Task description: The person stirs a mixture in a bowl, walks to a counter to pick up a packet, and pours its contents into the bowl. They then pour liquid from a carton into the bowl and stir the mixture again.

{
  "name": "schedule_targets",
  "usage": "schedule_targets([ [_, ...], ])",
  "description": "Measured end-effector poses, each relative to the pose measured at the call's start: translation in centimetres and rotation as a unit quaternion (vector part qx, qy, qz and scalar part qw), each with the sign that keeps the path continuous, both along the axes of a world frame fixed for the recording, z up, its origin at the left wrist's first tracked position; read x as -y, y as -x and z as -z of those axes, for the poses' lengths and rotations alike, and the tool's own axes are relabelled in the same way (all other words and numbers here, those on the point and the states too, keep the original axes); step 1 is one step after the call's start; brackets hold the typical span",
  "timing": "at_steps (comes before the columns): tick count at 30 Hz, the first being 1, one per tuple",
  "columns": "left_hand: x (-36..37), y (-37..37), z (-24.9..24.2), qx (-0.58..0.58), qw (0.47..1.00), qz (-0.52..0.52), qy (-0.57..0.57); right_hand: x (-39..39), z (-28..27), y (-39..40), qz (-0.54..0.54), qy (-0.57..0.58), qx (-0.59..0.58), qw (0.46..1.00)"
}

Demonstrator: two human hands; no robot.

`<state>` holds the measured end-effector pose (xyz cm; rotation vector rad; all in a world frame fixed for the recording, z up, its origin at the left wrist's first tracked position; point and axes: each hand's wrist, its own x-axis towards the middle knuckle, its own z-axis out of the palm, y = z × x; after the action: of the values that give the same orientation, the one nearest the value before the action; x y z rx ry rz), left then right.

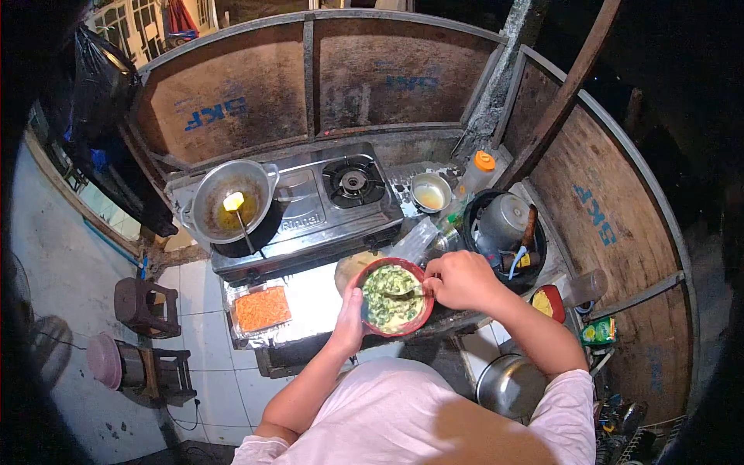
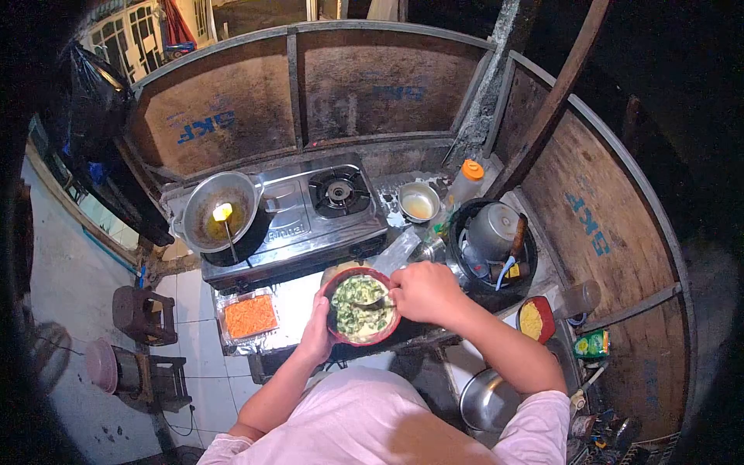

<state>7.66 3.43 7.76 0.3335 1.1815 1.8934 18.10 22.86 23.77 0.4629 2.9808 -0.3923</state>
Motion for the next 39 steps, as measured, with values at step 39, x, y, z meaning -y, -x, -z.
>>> schedule_targets([
  [39,0.5,1.4,-3.1,0.045,0.996,0.060,0.049,-1.5,2.6,0.9,-0.215,-0.206,-0.231,0.926],
])
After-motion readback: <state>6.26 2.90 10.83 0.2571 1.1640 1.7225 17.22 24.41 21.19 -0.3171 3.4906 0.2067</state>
